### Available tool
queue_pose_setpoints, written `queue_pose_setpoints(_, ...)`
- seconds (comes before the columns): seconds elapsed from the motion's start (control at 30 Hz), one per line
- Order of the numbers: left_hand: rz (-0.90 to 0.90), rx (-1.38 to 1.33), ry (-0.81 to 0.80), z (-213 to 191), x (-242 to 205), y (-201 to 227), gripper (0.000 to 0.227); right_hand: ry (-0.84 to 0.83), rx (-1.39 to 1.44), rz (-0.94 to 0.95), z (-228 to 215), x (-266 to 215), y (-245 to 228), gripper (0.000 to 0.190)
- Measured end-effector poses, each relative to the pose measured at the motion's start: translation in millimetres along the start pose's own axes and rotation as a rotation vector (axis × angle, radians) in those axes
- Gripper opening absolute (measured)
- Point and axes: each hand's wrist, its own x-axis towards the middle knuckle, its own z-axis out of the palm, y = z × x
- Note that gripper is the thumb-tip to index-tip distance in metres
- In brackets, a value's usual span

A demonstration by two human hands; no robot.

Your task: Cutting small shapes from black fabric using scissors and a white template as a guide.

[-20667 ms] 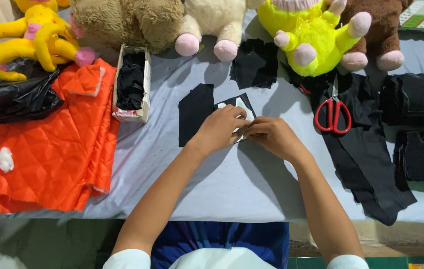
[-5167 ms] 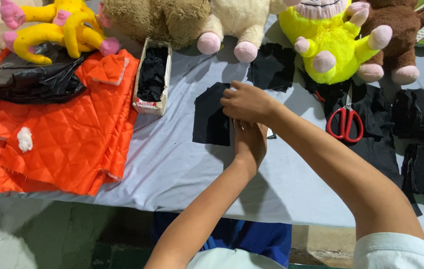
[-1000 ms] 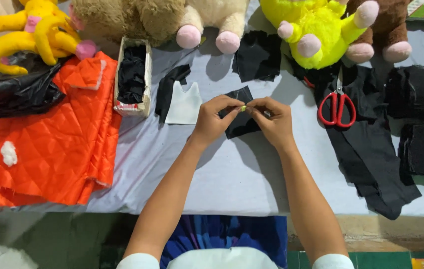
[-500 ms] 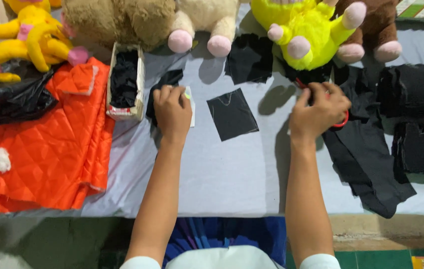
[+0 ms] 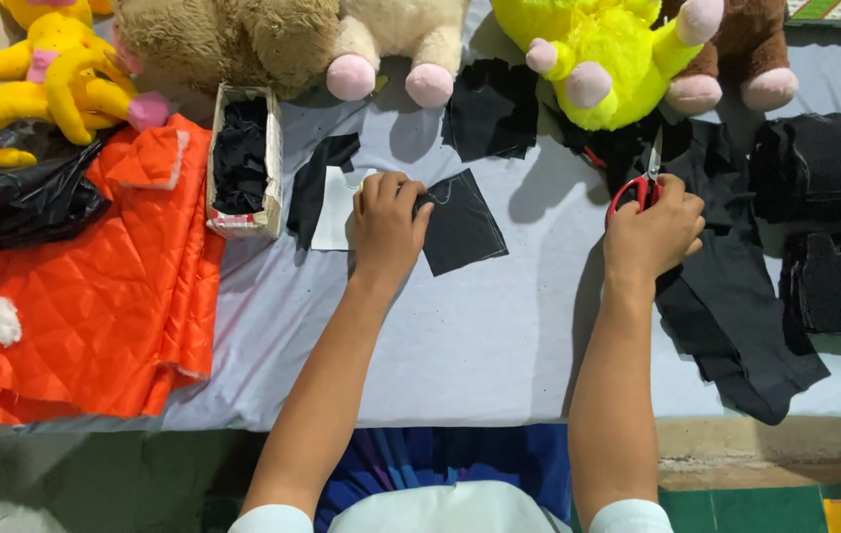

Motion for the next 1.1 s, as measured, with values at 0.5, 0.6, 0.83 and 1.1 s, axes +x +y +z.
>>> queue_pose_setpoints(0.5,0.004,0.034,-0.016,0.9,4.3,8.1,0.022,0.201,1.246,0.206,-18.7,6.4,-22.5,0.027)
queue_pose_setpoints(0.6,0.022,-0.058,0.009,-4.2,5.4,10.9,0.010,-0.100,1.896,0.253,-21.3,-3.0,-42.5,0.051)
queue_pose_setpoints(0.83,0.024,-0.424,-0.060,-9.0,5.2,12.8,0.005,-0.548,1.953,0.267,-24.4,-40.1,-100.4,0.061)
queue_pose_setpoints(1.1,-0.629,-1.683,-0.307,-6.6,8.6,15.8,0.015,-0.708,1.871,0.290,30.7,-56.5,-107.2,0.041)
